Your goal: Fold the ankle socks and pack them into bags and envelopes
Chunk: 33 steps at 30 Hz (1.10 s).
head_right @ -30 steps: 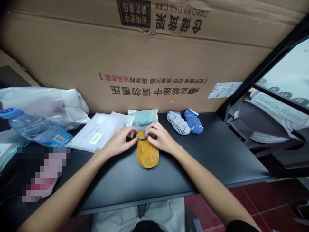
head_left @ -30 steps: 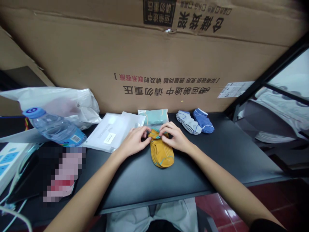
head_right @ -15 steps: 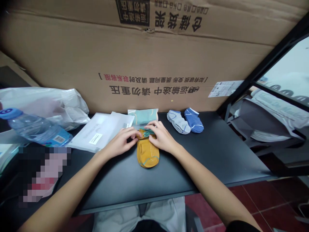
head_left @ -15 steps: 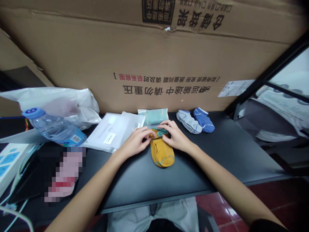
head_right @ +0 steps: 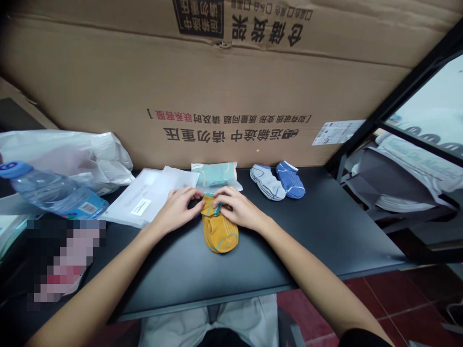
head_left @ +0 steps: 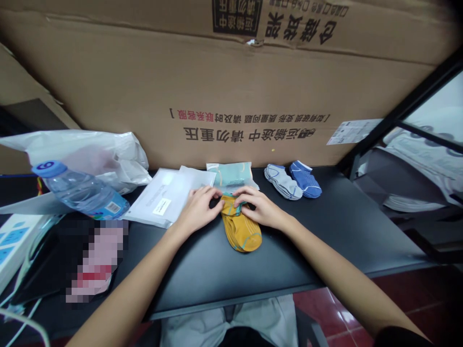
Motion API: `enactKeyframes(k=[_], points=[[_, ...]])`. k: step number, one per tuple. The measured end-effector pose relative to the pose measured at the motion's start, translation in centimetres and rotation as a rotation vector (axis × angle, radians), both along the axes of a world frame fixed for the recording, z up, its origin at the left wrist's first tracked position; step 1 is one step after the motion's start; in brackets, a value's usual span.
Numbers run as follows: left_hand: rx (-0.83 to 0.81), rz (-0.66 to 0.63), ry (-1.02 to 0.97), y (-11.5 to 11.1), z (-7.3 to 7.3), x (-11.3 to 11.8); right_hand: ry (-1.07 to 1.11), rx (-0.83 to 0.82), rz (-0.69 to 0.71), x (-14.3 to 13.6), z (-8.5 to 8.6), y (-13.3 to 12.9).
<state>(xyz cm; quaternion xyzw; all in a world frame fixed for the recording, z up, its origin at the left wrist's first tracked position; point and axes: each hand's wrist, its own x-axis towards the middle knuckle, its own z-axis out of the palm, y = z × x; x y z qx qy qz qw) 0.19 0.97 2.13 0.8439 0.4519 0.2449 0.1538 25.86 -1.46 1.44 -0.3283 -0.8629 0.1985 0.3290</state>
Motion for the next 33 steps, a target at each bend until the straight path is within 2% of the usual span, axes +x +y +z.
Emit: enactKeyframes(k=[6,10,14,17,21,24,33], points=[[-0.033,-0.043,-0.114,0.3,-0.2,0.0,0.006,0.003,-0.019,-0.2,-0.2,0.0],[-0.045,-0.154,-0.207,-0.3,0.9,0.5,0.029,0.033,-0.046,-0.4,-0.4,0.2],[-0.136,-0.27,-0.31,-0.8,1.8,0.9,0.014,0.053,-0.063,-0.4,-0.7,0.3],[-0.084,-0.192,-0.262,-0.6,1.5,0.6,-0.003,0.042,-0.05,-0.3,-0.6,0.3],[0.023,0.0,-0.031,0.0,0.3,0.1,0.001,0.008,-0.044,-0.3,-0.3,0.1],[0.001,-0.008,0.056,0.1,-0.1,0.0,0.001,0.011,-0.047,-0.3,-0.2,0.1],[0.025,-0.054,0.012,0.2,0.5,0.1,-0.007,-0.003,-0.052,-0.2,-0.4,0.2]])
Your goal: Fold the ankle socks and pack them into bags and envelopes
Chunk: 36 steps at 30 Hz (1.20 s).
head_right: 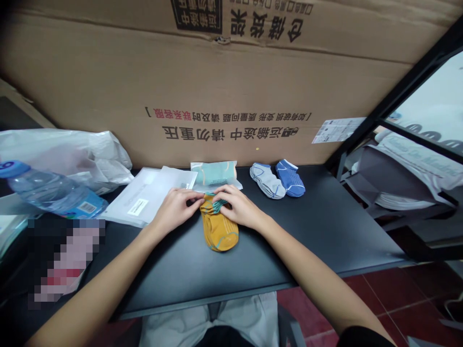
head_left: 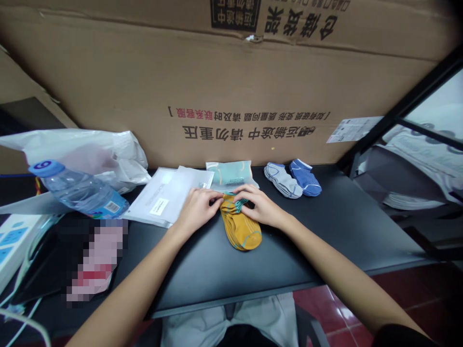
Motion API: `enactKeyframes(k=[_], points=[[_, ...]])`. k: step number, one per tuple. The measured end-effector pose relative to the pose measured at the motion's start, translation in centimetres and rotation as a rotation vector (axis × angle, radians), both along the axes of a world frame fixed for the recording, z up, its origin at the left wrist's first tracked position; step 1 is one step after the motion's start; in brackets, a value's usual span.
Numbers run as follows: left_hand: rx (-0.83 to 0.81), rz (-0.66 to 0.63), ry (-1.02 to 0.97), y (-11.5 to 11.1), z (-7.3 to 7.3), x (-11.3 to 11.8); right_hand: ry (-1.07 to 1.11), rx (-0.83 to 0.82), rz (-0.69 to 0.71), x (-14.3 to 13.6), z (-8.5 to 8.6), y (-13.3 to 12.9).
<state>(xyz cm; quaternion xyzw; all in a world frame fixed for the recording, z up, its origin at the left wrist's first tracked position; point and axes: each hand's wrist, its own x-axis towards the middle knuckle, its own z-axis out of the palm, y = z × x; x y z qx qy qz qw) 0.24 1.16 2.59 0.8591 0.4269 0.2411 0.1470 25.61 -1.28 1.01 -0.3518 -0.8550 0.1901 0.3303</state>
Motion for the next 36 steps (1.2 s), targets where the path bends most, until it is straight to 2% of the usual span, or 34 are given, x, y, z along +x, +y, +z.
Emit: enactKeyframes(k=[9,14,16,19,23,29,33,36], points=[[0.085,0.009,-0.056,-0.6,0.8,0.2,0.001,0.011,-0.008,0.0,0.0,0.0],[-0.013,-0.149,-0.201,-1.1,1.2,0.8,0.036,0.002,-0.021,0.0,-0.3,0.1],[-0.069,-0.175,-0.251,-1.1,1.2,0.9,0.061,-0.025,-0.048,0.0,-0.4,0.1],[-0.109,-0.087,-0.26,-0.8,0.8,0.6,0.034,-0.024,-0.06,0.1,-0.5,0.2],[-0.061,0.02,-0.104,-0.2,0.1,0.0,0.017,-0.003,-0.028,0.1,-0.3,0.2],[-0.042,-0.014,0.011,0.0,-0.6,-0.2,0.053,-0.042,0.038,0.2,0.0,0.2],[-0.021,-0.049,-0.034,-0.1,-0.2,-0.1,0.043,-0.063,0.025,0.2,0.0,0.2],[0.004,-0.096,-0.145,-0.4,0.4,0.2,0.052,-0.063,0.018,0.1,-0.2,0.3]])
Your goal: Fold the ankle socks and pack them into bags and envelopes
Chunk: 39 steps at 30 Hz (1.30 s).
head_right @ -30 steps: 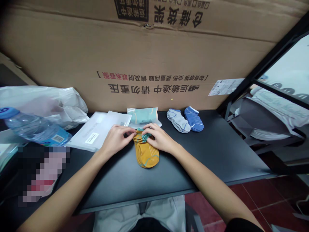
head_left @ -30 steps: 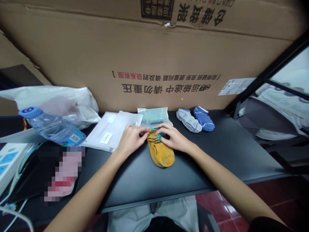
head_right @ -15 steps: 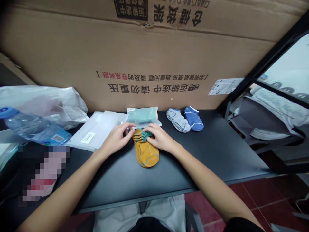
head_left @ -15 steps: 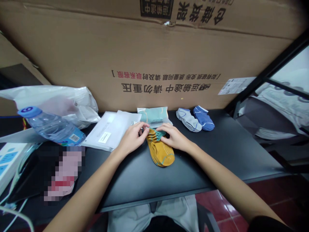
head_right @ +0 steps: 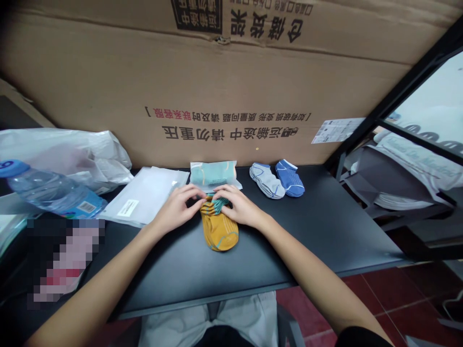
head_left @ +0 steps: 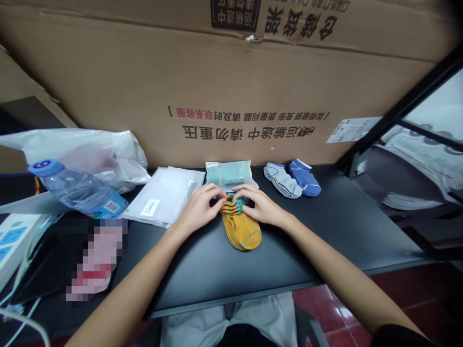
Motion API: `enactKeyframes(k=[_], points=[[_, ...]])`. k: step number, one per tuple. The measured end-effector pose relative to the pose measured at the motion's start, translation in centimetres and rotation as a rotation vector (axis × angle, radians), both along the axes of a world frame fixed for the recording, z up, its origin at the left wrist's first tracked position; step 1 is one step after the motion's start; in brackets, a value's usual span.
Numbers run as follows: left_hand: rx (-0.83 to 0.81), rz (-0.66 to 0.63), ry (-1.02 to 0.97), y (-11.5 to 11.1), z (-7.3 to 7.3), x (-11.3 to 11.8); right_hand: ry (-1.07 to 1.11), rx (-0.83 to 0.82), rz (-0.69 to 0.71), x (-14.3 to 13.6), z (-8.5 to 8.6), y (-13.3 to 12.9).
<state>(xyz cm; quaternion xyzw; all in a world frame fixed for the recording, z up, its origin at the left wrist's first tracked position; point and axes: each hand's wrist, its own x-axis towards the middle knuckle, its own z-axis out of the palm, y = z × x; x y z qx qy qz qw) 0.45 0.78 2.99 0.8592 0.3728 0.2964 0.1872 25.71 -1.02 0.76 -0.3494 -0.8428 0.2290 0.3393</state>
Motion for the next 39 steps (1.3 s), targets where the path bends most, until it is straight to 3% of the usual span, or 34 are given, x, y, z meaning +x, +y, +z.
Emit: enactKeyframes(k=[6,9,13,17,23,28,33,39], points=[[-0.077,-0.104,-0.162,-0.3,0.4,0.5,0.02,-0.003,-0.048,-0.2,-0.3,-0.1],[-0.08,0.008,-0.097,0.0,0.2,0.2,-0.018,0.04,-0.017,-0.3,-0.1,-0.2],[-0.031,0.187,0.129,0.1,0.1,-0.2,-0.008,0.044,0.009,-0.3,0.2,-0.3],[-0.038,0.215,0.211,0.0,-0.2,-0.1,-0.009,0.045,0.012,-0.3,0.1,-0.3],[-0.09,0.148,0.151,0.4,-1.2,-0.1,-0.018,0.049,-0.002,-0.4,0.0,-0.3],[-0.056,0.091,0.082,0.4,-1.2,-0.2,0.005,0.015,-0.001,-0.3,-0.3,0.1],[-0.232,-0.117,-0.177,-0.1,-0.5,0.5,0.037,-0.034,0.025,-0.2,-0.7,0.5],[-0.421,-0.191,-0.302,-0.3,0.1,0.1,0.103,-0.112,-0.048,-0.8,-0.7,-0.1]])
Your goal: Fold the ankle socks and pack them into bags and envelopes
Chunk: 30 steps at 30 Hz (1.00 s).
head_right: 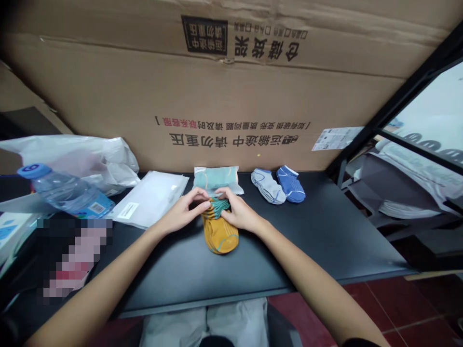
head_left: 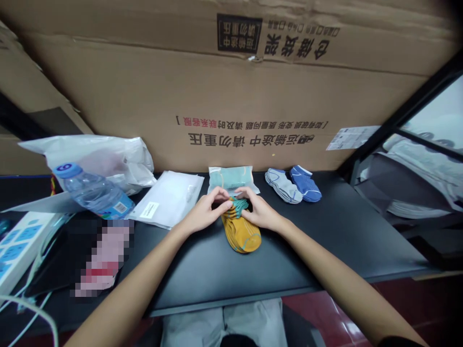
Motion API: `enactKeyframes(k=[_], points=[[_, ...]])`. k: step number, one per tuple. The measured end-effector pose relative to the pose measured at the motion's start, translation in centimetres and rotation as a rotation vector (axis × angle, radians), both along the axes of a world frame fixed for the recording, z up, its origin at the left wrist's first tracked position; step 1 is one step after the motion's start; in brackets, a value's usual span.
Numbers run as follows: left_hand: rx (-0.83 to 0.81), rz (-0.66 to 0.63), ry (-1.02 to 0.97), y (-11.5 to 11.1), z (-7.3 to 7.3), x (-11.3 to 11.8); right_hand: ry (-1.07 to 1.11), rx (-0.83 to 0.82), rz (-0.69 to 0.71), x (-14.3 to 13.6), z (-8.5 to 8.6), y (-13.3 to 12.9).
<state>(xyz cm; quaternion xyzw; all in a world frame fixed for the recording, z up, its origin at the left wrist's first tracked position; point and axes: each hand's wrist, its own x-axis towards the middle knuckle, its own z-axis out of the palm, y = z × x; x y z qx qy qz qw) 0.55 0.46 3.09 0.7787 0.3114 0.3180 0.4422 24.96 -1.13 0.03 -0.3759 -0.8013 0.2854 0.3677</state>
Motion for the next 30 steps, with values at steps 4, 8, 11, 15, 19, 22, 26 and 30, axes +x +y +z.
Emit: enactKeyframes(k=[4,8,11,15,19,22,26,30], points=[[0.059,-0.096,0.08,0.1,0.1,-0.6,-0.031,0.019,-0.015,-0.2,0.0,0.0],[0.13,-0.059,0.115,0.1,0.0,-0.5,-0.039,0.067,-0.002,-0.4,-0.3,0.4],[0.155,-0.03,0.13,0.0,0.2,-0.4,-0.005,0.068,-0.009,-0.8,-0.3,0.4],[0.22,-0.06,0.16,-0.3,1.0,-0.3,0.088,-0.034,-0.002,-1.1,0.3,0.2],[0.278,-0.005,0.134,-0.5,1.3,0.1,0.24,-0.241,-0.008,-0.7,1.1,0.1],[0.262,0.088,0.084,-0.4,1.2,0.2,0.339,-0.37,0.032,-0.9,1.3,-0.2],[0.209,0.181,0.026,0.0,0.6,0.1,0.516,-0.481,0.017,-2.2,1.0,-0.6],[0.187,0.194,0.011,0.1,0.4,0.1,0.566,-0.445,-0.078,-2.8,0.6,-0.5]])
